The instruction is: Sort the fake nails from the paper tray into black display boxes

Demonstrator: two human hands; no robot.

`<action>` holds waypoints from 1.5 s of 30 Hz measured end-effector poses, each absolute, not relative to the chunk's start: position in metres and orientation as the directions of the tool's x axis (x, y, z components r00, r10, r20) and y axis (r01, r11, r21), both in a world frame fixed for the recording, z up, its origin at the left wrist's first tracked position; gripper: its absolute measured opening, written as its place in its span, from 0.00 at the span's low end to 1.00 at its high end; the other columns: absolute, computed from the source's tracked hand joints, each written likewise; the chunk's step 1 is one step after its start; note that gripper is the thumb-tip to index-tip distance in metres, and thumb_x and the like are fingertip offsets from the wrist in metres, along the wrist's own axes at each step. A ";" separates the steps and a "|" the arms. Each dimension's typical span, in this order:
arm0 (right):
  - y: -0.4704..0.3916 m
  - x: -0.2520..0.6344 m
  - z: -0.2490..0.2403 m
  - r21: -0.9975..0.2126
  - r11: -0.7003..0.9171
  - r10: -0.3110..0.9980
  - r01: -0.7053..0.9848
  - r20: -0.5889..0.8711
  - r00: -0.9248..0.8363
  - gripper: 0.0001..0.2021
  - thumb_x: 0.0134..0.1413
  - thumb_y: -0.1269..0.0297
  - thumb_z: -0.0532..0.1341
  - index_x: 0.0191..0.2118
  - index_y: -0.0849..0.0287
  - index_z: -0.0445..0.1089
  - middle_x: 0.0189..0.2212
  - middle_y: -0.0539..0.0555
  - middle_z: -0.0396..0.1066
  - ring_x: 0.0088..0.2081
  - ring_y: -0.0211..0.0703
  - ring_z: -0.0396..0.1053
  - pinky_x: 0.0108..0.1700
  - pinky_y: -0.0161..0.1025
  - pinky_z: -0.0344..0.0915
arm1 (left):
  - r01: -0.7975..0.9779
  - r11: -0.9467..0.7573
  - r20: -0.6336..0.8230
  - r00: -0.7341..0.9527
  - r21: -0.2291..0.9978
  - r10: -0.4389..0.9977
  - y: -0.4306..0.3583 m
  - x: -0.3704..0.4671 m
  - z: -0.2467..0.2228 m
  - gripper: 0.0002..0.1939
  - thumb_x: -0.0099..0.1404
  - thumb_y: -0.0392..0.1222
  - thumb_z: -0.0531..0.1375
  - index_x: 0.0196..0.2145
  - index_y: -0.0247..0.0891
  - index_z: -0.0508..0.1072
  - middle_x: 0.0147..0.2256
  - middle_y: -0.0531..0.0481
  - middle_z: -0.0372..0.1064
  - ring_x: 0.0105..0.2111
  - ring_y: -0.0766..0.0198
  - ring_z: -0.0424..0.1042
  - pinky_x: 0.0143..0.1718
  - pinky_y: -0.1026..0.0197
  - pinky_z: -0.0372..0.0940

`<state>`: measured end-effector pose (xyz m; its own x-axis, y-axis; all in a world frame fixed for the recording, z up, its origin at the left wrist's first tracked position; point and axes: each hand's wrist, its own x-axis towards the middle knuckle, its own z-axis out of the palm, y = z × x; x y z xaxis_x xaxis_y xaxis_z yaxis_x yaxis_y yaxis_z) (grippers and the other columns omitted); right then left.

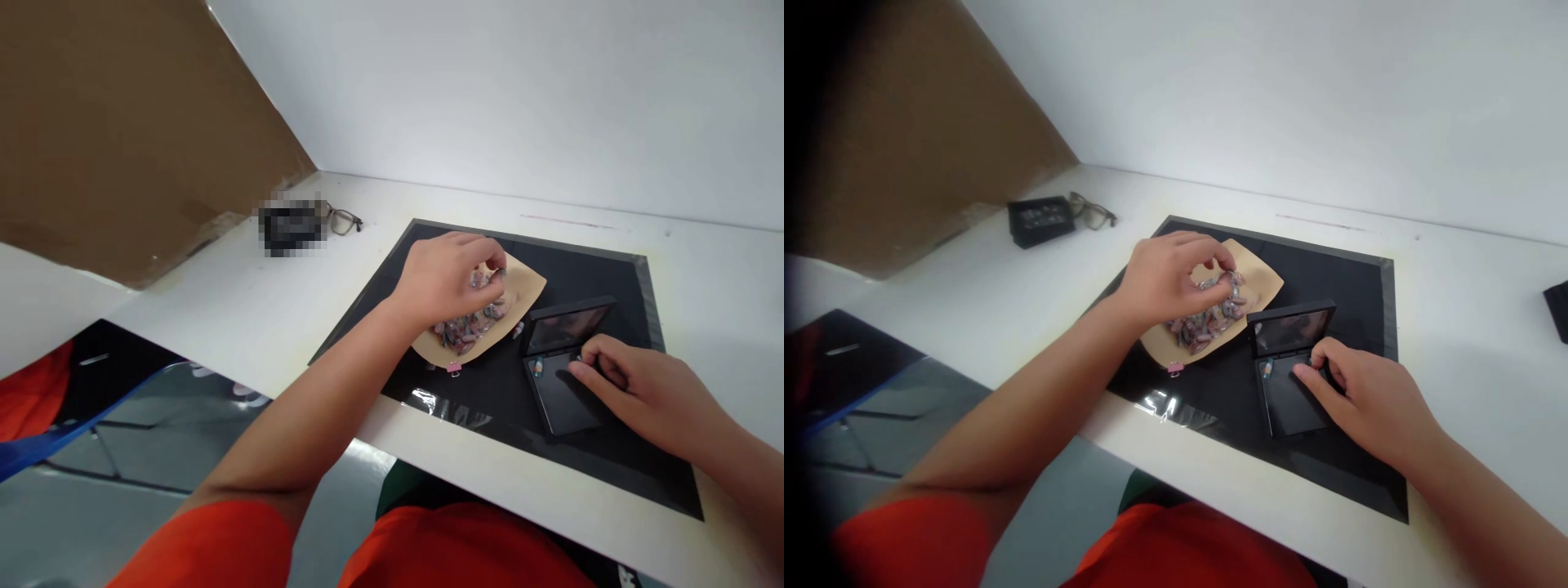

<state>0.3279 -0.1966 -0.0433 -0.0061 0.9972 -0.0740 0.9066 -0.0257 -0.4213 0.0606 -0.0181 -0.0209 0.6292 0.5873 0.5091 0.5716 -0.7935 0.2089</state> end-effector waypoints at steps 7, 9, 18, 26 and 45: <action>-0.196 0.328 -0.043 -0.413 -0.020 0.997 0.911 -0.074 -0.012 0.36 0.67 0.19 0.46 0.32 0.48 0.64 0.17 0.44 0.63 0.17 0.41 0.62 0.23 0.40 0.53 | 0.482 -0.838 0.611 0.591 0.256 0.527 -0.018 0.056 -0.028 0.10 0.69 0.41 0.63 0.44 0.45 0.86 0.41 0.54 0.86 0.40 0.62 0.83 0.37 0.61 0.71; -0.197 0.327 -0.043 -0.412 -0.019 0.997 0.911 -0.079 -0.015 0.36 0.67 0.18 0.46 0.32 0.48 0.64 0.17 0.44 0.63 0.17 0.42 0.63 0.23 0.40 0.54 | 0.457 -0.853 0.647 0.576 0.253 0.501 -0.019 0.057 -0.029 0.10 0.71 0.41 0.63 0.44 0.45 0.86 0.41 0.53 0.87 0.39 0.62 0.83 0.39 0.61 0.73; -0.198 0.325 -0.039 -0.410 -0.030 0.996 0.912 -0.093 -0.009 0.36 0.67 0.19 0.46 0.32 0.48 0.65 0.17 0.45 0.63 0.17 0.42 0.64 0.23 0.39 0.55 | 0.352 -0.901 0.777 0.481 0.252 0.405 -0.026 0.060 -0.029 0.10 0.71 0.39 0.60 0.40 0.45 0.83 0.45 0.48 0.87 0.42 0.61 0.84 0.42 0.59 0.79; -0.198 0.326 -0.040 -0.410 -0.030 0.995 0.911 -0.100 -0.012 0.36 0.67 0.19 0.47 0.32 0.48 0.65 0.18 0.45 0.64 0.17 0.42 0.64 0.23 0.39 0.55 | 0.357 -0.905 0.791 0.472 0.231 0.388 -0.021 0.058 -0.031 0.06 0.73 0.42 0.63 0.39 0.46 0.81 0.45 0.48 0.86 0.42 0.61 0.83 0.41 0.59 0.78; -0.201 0.330 -0.044 -0.463 -0.027 0.996 0.886 -0.084 -0.013 0.34 0.68 0.20 0.52 0.32 0.48 0.67 0.17 0.44 0.62 0.16 0.41 0.62 0.22 0.40 0.54 | 0.232 -0.966 0.905 0.376 0.115 0.198 -0.020 0.057 -0.032 0.08 0.78 0.34 0.63 0.48 0.45 0.81 0.45 0.52 0.87 0.39 0.67 0.85 0.40 0.65 0.80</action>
<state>0.3295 -0.2011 -0.0438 -0.0131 0.9964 -0.0841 0.8857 -0.0275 -0.4634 0.0567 -0.0202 -0.0318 0.3759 0.1976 0.9054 0.2316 -0.9660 0.1147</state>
